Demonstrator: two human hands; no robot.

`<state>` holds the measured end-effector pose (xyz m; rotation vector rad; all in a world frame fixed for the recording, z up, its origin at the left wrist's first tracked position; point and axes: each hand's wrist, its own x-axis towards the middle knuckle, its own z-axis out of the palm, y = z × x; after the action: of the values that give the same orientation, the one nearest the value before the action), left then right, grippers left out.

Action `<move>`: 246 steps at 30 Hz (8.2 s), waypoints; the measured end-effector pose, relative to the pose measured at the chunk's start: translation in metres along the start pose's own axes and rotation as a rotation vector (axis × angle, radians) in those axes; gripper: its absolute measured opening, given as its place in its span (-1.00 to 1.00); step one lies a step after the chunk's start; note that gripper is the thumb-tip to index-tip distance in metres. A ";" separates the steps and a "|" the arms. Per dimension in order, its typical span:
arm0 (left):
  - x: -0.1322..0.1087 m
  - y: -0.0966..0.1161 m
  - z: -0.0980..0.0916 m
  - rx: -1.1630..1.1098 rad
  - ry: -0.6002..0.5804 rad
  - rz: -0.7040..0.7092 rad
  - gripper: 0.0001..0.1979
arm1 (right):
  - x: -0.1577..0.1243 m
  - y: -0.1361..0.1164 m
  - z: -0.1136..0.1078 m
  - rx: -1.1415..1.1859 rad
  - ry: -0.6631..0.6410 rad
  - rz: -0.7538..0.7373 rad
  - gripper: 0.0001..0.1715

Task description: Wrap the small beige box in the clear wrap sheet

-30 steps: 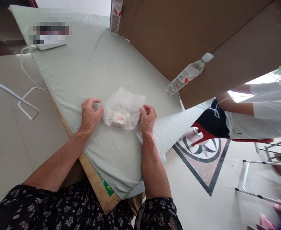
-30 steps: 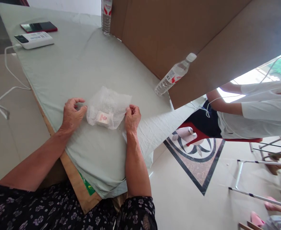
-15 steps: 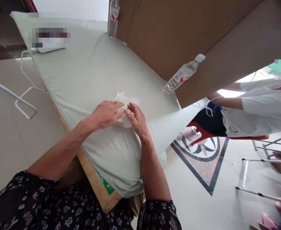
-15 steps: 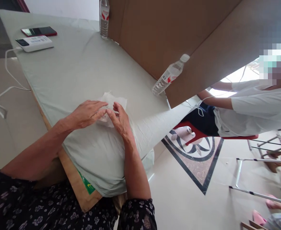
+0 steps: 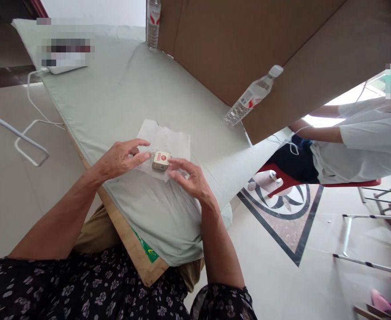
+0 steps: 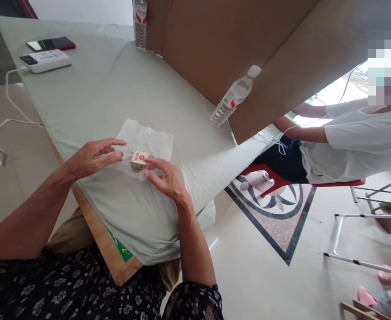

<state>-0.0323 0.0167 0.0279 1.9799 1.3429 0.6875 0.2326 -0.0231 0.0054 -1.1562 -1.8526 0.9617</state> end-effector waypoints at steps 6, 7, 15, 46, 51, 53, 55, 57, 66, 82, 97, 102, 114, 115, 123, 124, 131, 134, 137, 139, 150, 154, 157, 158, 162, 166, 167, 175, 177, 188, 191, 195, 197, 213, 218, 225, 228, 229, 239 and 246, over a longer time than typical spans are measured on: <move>-0.008 -0.004 0.004 0.237 -0.075 0.032 -0.54 | -0.036 -0.002 0.005 -0.139 0.003 0.001 -0.76; -0.006 -0.004 0.009 0.266 -0.045 0.069 -0.53 | -0.035 -0.002 0.006 -0.146 0.075 0.022 -0.76; -0.003 -0.014 0.041 0.292 -0.114 0.149 0.03 | 0.021 0.006 0.031 -0.420 0.092 0.021 -0.31; 0.020 -0.030 0.051 0.473 -0.155 0.106 -0.07 | 0.043 0.054 0.029 -0.693 0.100 0.120 -0.40; 0.004 -0.021 0.047 0.457 -0.076 0.137 -0.10 | 0.046 0.053 0.029 -0.658 0.108 0.108 -0.45; -0.005 -0.020 0.047 0.447 -0.084 0.160 -0.12 | 0.044 0.045 0.026 -0.654 0.166 0.083 -0.53; -0.013 -0.020 0.050 0.447 -0.124 0.149 -0.10 | 0.036 0.034 0.017 -0.656 0.322 0.032 -0.61; -0.017 -0.022 0.051 0.456 -0.151 0.128 -0.06 | 0.023 0.028 0.001 -0.661 0.535 0.009 -0.62; -0.017 -0.021 0.049 0.445 -0.154 0.117 0.05 | -0.010 0.060 -0.049 -0.505 0.633 0.364 -0.41; -0.016 -0.026 0.052 0.336 -0.112 0.128 0.13 | 0.028 0.036 0.031 -0.452 0.027 -0.043 -0.42; -0.082 -0.026 0.018 0.403 -0.030 0.363 -0.60 | -0.059 -0.023 0.033 -0.636 -0.059 -0.163 -0.48; -0.063 -0.016 0.029 0.314 0.098 0.349 -0.78 | -0.049 -0.016 0.054 -0.721 0.102 -0.171 -0.77; 0.000 0.016 0.028 0.044 0.118 0.068 -0.84 | 0.010 -0.010 0.016 -0.325 0.304 0.003 -0.82; 0.006 0.016 0.031 -0.020 0.118 0.032 -0.84 | 0.015 -0.005 0.015 -0.265 0.302 0.021 -0.81; 0.023 0.011 0.045 -0.291 0.136 -0.117 -0.81 | 0.032 0.023 0.026 0.163 0.252 0.209 -0.71; 0.022 0.011 0.044 -0.296 0.130 -0.117 -0.81 | 0.032 0.024 0.028 0.168 0.262 0.205 -0.72; 0.021 0.010 0.044 -0.302 0.131 -0.111 -0.77 | 0.024 0.020 0.023 -0.048 0.331 0.150 -0.74; 0.022 0.007 0.045 -0.298 0.127 -0.124 -0.78 | 0.013 0.000 0.019 -0.402 0.515 0.000 -0.79; 0.024 0.006 0.046 -0.287 0.121 -0.111 -0.79 | 0.004 -0.018 0.027 -0.651 0.398 -0.141 -0.78; 0.025 0.006 0.046 -0.283 0.117 -0.100 -0.79 | 0.003 -0.023 0.038 -0.723 0.224 -0.190 -0.74; -0.003 -0.017 0.013 -0.087 0.175 -0.167 -0.57 | 0.016 -0.020 0.041 -0.878 0.010 -0.170 -0.69; -0.002 -0.022 0.011 0.043 0.191 -0.251 -0.59 | 0.023 -0.020 0.038 -0.919 -0.031 -0.189 -0.76; 0.000 -0.023 0.009 0.102 0.221 -0.335 -0.53 | 0.028 -0.017 0.035 -0.921 -0.051 -0.216 -0.76; 0.002 -0.024 0.008 0.107 0.225 -0.360 -0.49 | 0.028 -0.016 0.034 -0.918 -0.056 -0.225 -0.76; 0.011 -0.025 0.006 0.124 0.198 -0.436 -0.43 | 0.030 -0.013 0.031 -0.910 -0.056 -0.247 -0.75; 0.020 -0.021 0.006 0.134 0.127 -0.424 -0.69 | 0.029 -0.011 0.032 -0.905 -0.030 -0.270 -0.76; 0.021 -0.019 0.006 0.104 0.091 -0.406 -0.70 | 0.028 -0.011 0.033 -0.904 -0.024 -0.274 -0.77; 0.019 0.011 0.016 -0.047 0.160 -0.244 -0.84 | 0.031 -0.018 0.037 -0.917 -0.029 -0.245 -0.79; 0.023 0.019 0.022 -0.150 0.118 -0.266 -0.89 | 0.030 -0.019 0.038 -0.914 -0.023 -0.234 -0.79; 0.018 0.018 0.006 -0.338 -0.146 -0.195 -0.65 | 0.023 -0.033 0.031 -0.808 -0.037 -0.184 -0.72; 0.011 0.012 0.009 -0.303 -0.161 -0.045 -0.56 | 0.022 -0.033 0.030 -0.794 -0.034 -0.162 -0.72; 0.003 0.008 0.032 -0.160 -0.004 0.065 -0.60 | 0.024 -0.030 0.030 -0.749 -0.038 -0.141 -0.72; 0.002 0.007 0.042 -0.074 0.072 0.109 -0.64 | 0.025 -0.029 0.030 -0.724 -0.035 -0.126 -0.72; 0.003 0.001 0.055 0.231 0.137 0.268 -0.70 | -0.012 0.000 -0.018 -0.296 0.238 0.582 -0.10; 0.011 -0.004 0.052 0.228 0.111 0.333 -0.70 | 0.016 0.004 0.001 -0.297 0.315 0.599 0.06; 0.016 0.003 0.050 0.288 0.049 0.345 -0.73 | 0.025 0.009 0.021 -0.157 0.433 0.431 -0.05; 0.018 0.006 0.051 0.281 0.024 0.337 -0.74 | 0.025 0.005 0.025 -0.141 0.451 0.388 -0.11; 0.019 0.007 0.051 0.273 0.017 0.335 -0.75 | 0.026 0.004 0.027 -0.135 0.460 0.377 -0.12; 0.024 0.003 0.054 0.148 -0.007 0.363 -0.79 | 0.042 -0.006 0.039 -0.090 0.448 0.355 -0.16; 0.020 -0.001 0.060 -0.045 0.053 0.247 -0.52 | 0.029 -0.028 0.035 -0.188 0.183 0.288 -0.28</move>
<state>0.0173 0.0230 -0.0113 2.1254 1.1117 0.8811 0.1827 -0.0118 0.0197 -1.6031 -1.6856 0.8153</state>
